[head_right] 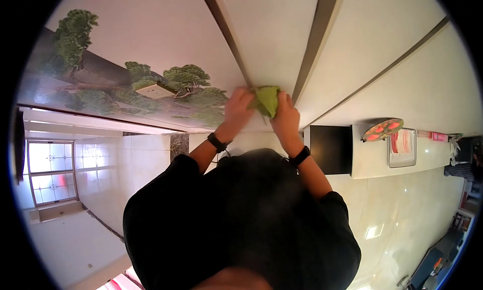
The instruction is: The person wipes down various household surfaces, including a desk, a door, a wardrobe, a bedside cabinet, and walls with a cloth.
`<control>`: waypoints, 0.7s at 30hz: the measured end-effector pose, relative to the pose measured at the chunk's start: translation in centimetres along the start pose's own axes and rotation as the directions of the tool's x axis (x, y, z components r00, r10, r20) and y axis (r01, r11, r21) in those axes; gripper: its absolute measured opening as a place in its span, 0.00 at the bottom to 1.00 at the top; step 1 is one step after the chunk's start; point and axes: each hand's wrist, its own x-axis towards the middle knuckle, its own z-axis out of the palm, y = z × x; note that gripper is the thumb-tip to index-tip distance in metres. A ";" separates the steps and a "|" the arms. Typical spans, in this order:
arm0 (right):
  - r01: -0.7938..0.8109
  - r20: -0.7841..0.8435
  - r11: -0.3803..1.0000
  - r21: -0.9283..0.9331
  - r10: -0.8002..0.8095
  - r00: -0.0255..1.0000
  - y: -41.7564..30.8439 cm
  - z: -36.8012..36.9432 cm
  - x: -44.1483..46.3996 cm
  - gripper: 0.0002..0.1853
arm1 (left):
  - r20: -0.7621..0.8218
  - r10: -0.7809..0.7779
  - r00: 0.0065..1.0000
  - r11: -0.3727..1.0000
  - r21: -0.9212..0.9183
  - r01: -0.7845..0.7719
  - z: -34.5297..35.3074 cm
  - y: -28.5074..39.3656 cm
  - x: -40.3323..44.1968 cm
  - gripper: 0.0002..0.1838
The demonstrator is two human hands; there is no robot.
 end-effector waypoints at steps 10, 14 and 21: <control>0.180 0.083 0.983 0.018 -0.181 0.980 -5.4 -2.1 2.8 0.26 | -0.093 -0.105 0.990 0.994 0.013 0.106 -6.4 1.2 2.6 0.20; 0.187 -0.100 0.979 0.087 -0.178 0.979 -7.6 -6.6 3.7 0.24 | -0.247 -0.047 0.968 0.999 -0.024 0.042 -6.8 4.4 6.0 0.21; 0.048 -0.154 0.969 0.241 -0.011 0.988 -4.1 -8.5 3.5 0.20 | -0.255 0.087 0.963 0.993 -0.052 -0.104 -3.8 7.3 8.8 0.21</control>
